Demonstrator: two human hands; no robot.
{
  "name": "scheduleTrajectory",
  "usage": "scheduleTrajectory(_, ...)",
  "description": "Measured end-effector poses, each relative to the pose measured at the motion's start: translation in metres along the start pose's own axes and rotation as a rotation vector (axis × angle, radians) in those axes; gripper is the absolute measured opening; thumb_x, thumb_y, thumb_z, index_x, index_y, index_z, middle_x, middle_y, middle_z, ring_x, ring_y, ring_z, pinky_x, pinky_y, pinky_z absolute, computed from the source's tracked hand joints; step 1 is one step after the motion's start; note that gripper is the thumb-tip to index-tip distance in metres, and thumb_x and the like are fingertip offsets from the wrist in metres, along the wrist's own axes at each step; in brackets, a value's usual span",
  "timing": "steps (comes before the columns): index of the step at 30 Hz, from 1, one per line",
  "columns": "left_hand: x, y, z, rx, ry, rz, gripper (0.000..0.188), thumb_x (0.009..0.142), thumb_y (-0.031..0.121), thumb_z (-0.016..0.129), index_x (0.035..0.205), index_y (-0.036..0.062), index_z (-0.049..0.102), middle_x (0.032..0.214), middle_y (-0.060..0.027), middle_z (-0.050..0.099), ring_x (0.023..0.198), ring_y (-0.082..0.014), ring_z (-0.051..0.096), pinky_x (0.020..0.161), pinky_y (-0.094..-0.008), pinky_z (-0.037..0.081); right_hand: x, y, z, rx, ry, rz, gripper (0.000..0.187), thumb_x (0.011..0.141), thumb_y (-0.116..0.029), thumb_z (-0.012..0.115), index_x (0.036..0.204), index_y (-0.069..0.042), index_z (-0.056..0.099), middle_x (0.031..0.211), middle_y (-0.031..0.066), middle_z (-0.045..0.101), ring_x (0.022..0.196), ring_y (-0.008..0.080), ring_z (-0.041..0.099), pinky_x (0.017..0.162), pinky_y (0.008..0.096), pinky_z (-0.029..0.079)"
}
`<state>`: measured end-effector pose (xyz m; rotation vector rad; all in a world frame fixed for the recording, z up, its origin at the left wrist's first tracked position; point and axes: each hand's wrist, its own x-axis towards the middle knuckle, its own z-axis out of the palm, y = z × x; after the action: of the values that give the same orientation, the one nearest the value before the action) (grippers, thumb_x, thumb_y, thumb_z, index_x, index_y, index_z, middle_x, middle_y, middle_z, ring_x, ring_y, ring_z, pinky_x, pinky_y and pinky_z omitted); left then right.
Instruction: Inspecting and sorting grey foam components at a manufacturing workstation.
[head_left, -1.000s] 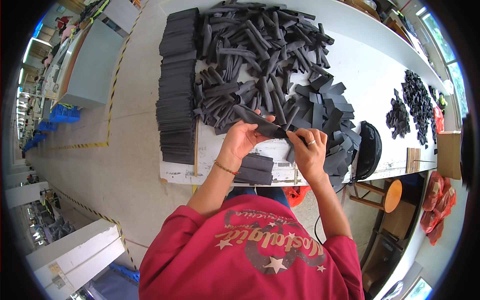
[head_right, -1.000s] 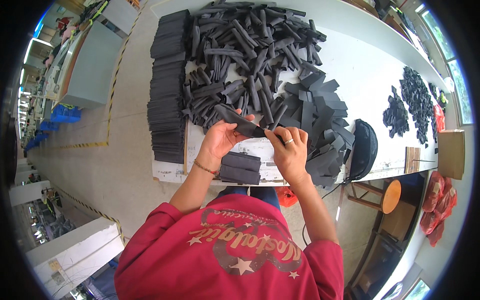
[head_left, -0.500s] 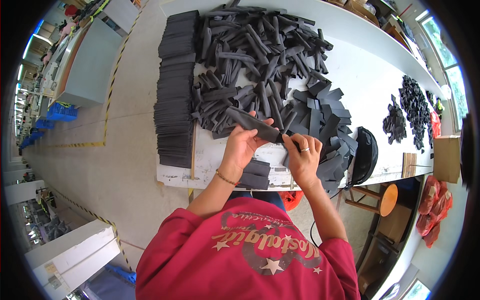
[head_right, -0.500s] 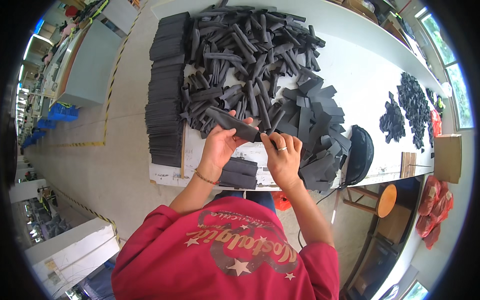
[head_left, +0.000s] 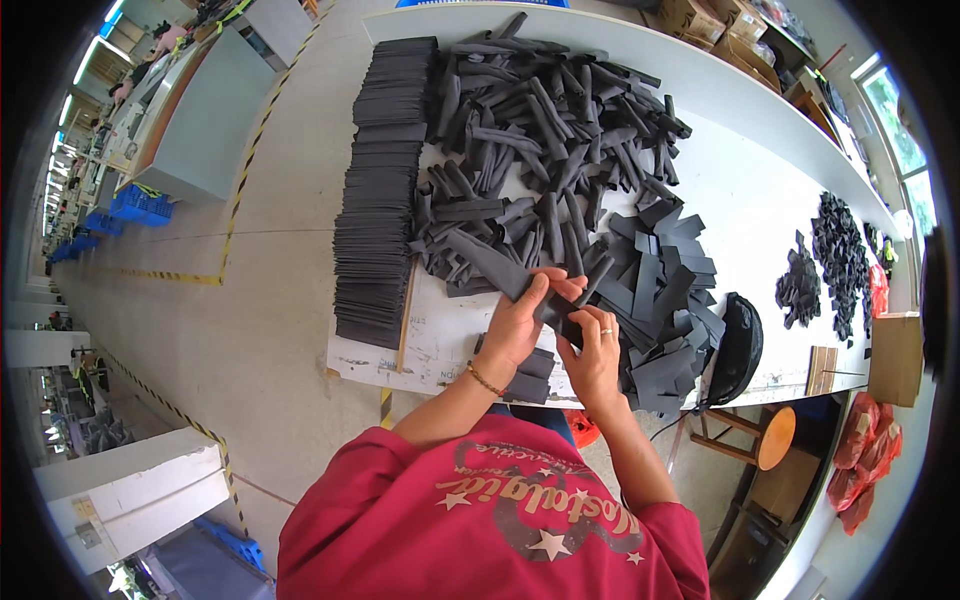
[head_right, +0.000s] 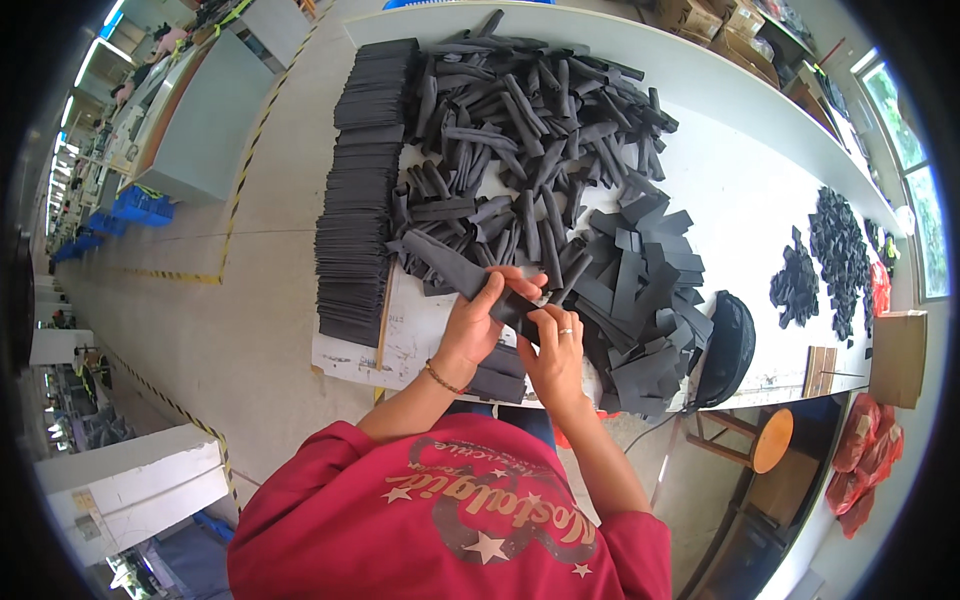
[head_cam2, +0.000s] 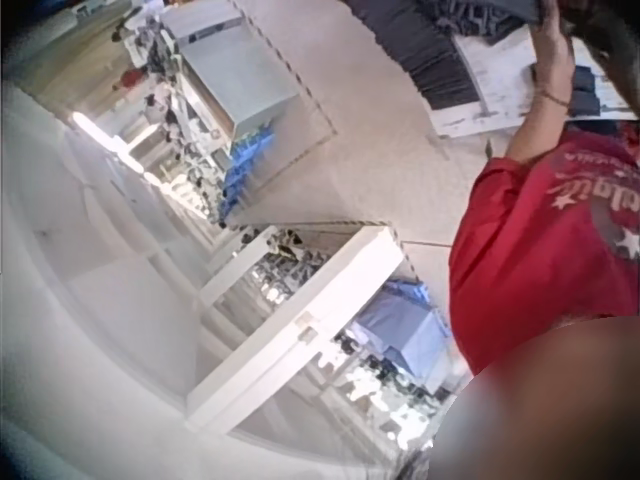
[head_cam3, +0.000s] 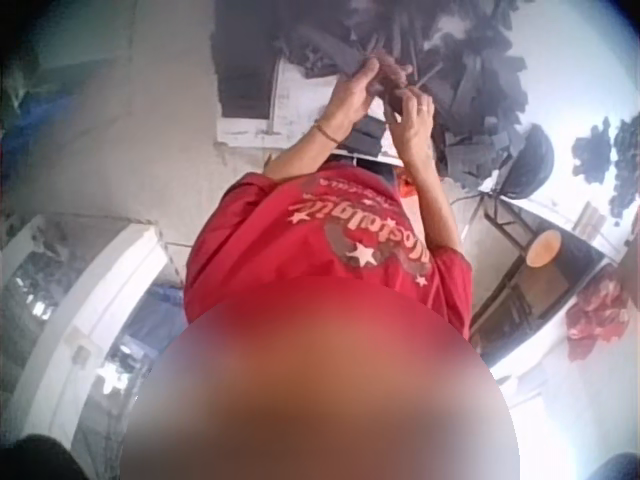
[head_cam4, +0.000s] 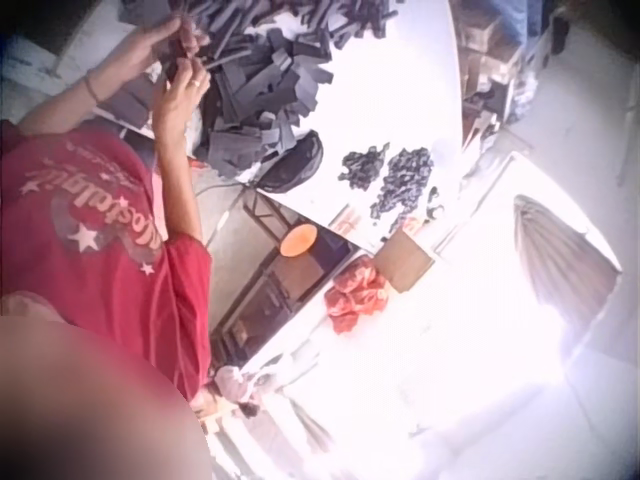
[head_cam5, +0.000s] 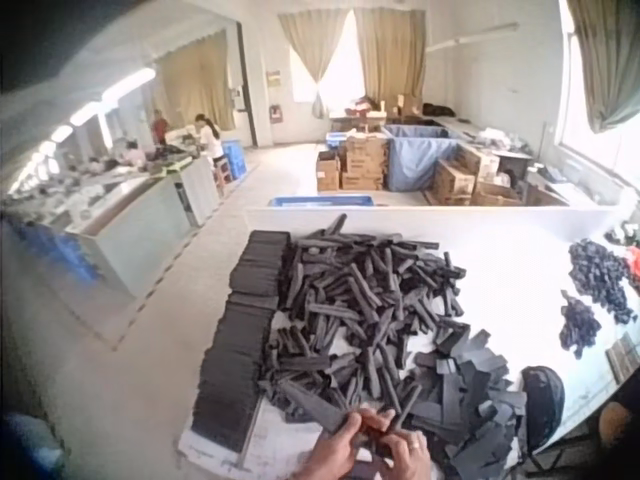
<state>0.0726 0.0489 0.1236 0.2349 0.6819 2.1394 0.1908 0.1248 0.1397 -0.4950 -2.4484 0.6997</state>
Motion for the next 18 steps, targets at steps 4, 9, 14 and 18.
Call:
scheduleTrajectory(4, -0.006, -0.013, 0.005, -0.106, -0.020, -0.034, 0.027, 0.100, 0.024, 0.051, 0.110, 0.0009, 0.059, 0.102, -0.0151, 0.068, 0.115, -0.0302, 0.059, 0.104, -0.0418, 0.042, 0.014, -0.008, 0.005, 0.065, -0.018, -0.127, 0.045, 0.065, -0.001, 0.075, 0.104, -0.006, 0.054, 0.106, 0.0139, 0.055, 0.092, 0.0346, 0.054, 0.079, 0.0440, 0.044)
scheduleTrajectory(9, 0.000, 0.007, 0.006, -0.071, 0.072, 0.001, 0.026, 0.100, 0.025, 0.051, 0.109, 0.0019, 0.059, 0.111, -0.0175, 0.066, 0.109, -0.0250, 0.061, 0.098, -0.0384, 0.045, 0.006, 0.004, -0.011, 0.063, -0.125, -0.036, 0.041, 0.068, 0.000, 0.075, 0.102, -0.004, 0.054, 0.105, 0.0141, 0.056, 0.093, 0.0335, 0.056, 0.079, 0.0416, 0.048)
scheduleTrajectory(14, -0.002, -0.010, 0.002, -0.123, 0.055, 0.009, 0.027, 0.100, 0.026, 0.050, 0.110, 0.0027, 0.058, 0.112, -0.0172, 0.066, 0.114, -0.0257, 0.058, 0.098, -0.0386, 0.045, 0.018, -0.008, -0.009, 0.117, -0.116, -0.096, 0.040, 0.069, 0.000, 0.075, 0.101, -0.003, 0.053, 0.103, 0.0149, 0.056, 0.091, 0.0351, 0.058, 0.077, 0.0413, 0.050)
scheduleTrajectory(18, -0.004, -0.008, -0.003, -0.137, 0.101, -0.044, 0.027, 0.101, 0.028, 0.048, 0.111, 0.0041, 0.057, 0.110, -0.0132, 0.066, 0.121, -0.0274, 0.054, 0.100, -0.0405, 0.044, 0.011, 0.001, -0.014, 0.054, -0.155, -0.138, 0.033, 0.073, -0.002, 0.075, 0.099, -0.002, 0.054, 0.099, 0.0157, 0.055, 0.083, 0.0350, 0.060, 0.071, 0.0418, 0.051)
